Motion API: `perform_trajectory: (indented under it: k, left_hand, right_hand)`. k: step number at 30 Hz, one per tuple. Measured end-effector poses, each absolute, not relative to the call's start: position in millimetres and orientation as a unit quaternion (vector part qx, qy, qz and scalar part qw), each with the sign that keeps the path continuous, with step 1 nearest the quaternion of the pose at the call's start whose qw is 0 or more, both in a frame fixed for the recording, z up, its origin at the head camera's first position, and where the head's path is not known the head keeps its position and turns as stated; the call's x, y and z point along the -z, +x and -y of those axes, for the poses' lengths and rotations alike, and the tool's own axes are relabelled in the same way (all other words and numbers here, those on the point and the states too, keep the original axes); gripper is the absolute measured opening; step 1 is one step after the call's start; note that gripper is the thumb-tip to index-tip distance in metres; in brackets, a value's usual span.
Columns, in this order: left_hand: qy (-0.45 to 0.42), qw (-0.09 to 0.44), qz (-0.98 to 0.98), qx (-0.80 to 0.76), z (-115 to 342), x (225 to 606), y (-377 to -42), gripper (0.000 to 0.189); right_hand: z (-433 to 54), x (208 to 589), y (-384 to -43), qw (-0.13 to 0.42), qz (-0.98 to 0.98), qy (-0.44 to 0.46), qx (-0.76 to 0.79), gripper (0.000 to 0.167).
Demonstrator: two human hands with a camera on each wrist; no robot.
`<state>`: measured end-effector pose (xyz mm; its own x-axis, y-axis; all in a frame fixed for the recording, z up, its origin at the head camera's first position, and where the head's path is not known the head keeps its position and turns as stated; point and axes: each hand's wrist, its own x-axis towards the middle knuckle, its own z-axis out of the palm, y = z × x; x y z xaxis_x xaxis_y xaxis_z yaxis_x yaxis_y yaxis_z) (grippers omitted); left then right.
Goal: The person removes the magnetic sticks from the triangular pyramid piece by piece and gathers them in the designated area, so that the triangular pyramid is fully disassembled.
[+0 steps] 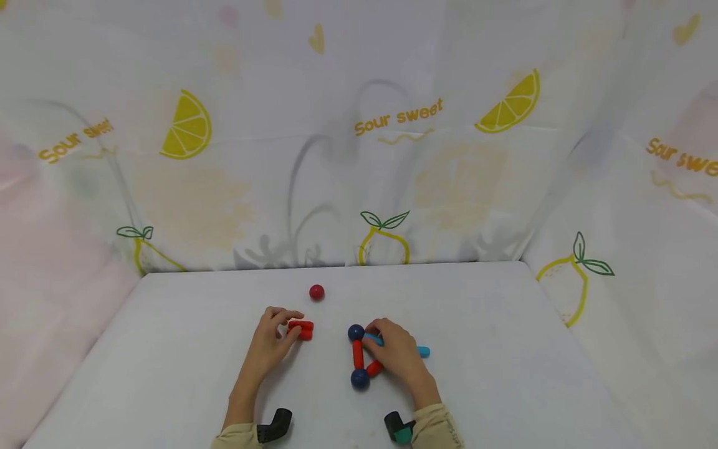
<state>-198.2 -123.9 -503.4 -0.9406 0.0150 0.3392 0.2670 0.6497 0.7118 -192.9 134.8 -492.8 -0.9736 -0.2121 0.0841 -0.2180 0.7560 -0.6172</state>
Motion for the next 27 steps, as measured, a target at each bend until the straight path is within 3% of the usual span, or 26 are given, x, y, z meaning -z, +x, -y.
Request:
perform_trajectory:
  k: [5, 14, 22, 27]
  left_hand:
    - [-0.133, 0.149, 0.875, 0.442, 101, 499, -198, 0.025]
    - [-0.213, 0.066, 0.887, 0.405, 49, 507, -184, 0.032]
    - [-0.207, 0.059, 0.885, 0.412, 49, 510, -183, 0.030]
    - [-0.214, 0.046, 0.880, 0.422, 52, 511, -184, 0.029]
  right_hand:
    - [-136, 495, -194, -0.008, 0.932, 0.144, -0.332, 0.018]
    - [-133, 498, -192, 0.017, 0.915, 0.211, -0.344, 0.016]
    - [-134, 498, -195, 0.019, 0.911, 0.225, -0.345, 0.014]
    - [-140, 498, -196, 0.016, 0.923, 0.179, -0.340, 0.014]
